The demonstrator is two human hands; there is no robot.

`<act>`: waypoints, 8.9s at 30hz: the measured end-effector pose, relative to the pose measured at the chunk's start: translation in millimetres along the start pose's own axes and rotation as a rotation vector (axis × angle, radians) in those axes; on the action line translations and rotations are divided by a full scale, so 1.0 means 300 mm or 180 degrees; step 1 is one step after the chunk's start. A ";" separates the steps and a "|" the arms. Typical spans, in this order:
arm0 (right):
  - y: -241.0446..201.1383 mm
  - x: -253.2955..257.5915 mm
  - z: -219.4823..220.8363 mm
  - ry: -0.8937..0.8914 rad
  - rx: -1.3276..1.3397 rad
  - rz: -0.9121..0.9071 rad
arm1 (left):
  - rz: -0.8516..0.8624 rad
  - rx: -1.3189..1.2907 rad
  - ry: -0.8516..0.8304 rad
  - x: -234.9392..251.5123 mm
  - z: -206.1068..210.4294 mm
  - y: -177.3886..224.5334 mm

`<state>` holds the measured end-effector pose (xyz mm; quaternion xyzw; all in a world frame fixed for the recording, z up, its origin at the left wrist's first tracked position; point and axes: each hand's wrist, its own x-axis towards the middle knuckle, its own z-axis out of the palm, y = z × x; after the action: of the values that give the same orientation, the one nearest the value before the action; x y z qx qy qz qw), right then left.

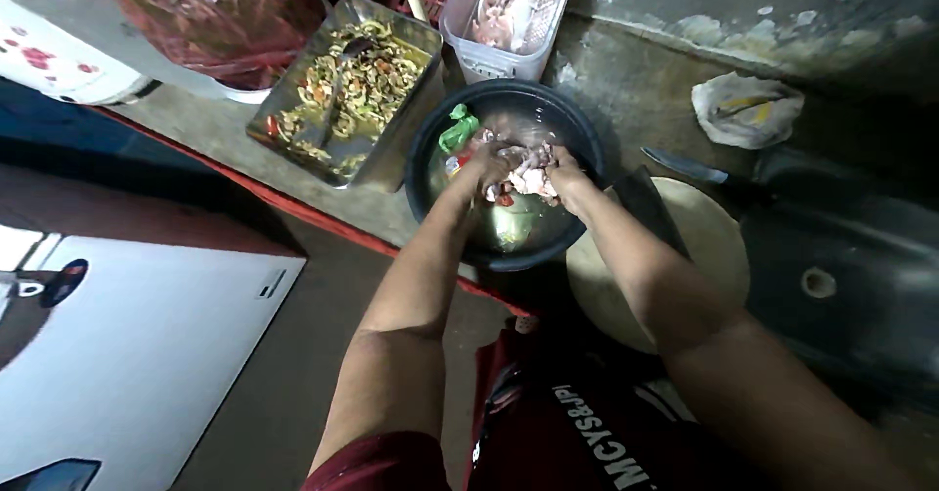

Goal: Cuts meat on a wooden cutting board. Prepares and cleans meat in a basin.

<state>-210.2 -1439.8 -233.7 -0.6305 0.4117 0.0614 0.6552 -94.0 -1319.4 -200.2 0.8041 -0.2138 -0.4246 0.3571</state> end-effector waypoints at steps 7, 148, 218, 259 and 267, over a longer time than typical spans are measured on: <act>0.008 0.043 0.034 -0.0189 0.0304 -0.0216 | -0.0075 -0.0042 0.0181 -0.006 -0.046 -0.050; 0.013 0.046 0.051 -0.0175 -0.1316 -0.1633 | -0.0215 -0.0534 0.0670 -0.171 0.038 -0.078; 0.062 0.022 0.083 -0.0629 -0.0748 -0.1559 | 0.0013 -0.1264 0.1636 -0.257 0.125 -0.119; 0.014 -0.010 0.013 -0.0628 -0.0649 -0.1504 | 0.0223 -0.2386 0.1850 -0.206 0.147 -0.177; -0.038 0.001 -0.039 0.0049 -0.1458 -0.1362 | 0.0145 -0.2590 0.2182 -0.205 0.142 -0.178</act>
<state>-208.5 -1452.4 -223.5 -0.8344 0.2502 0.0085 0.4910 -161.2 -1261.5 -224.2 0.6884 0.0798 -0.1782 0.6986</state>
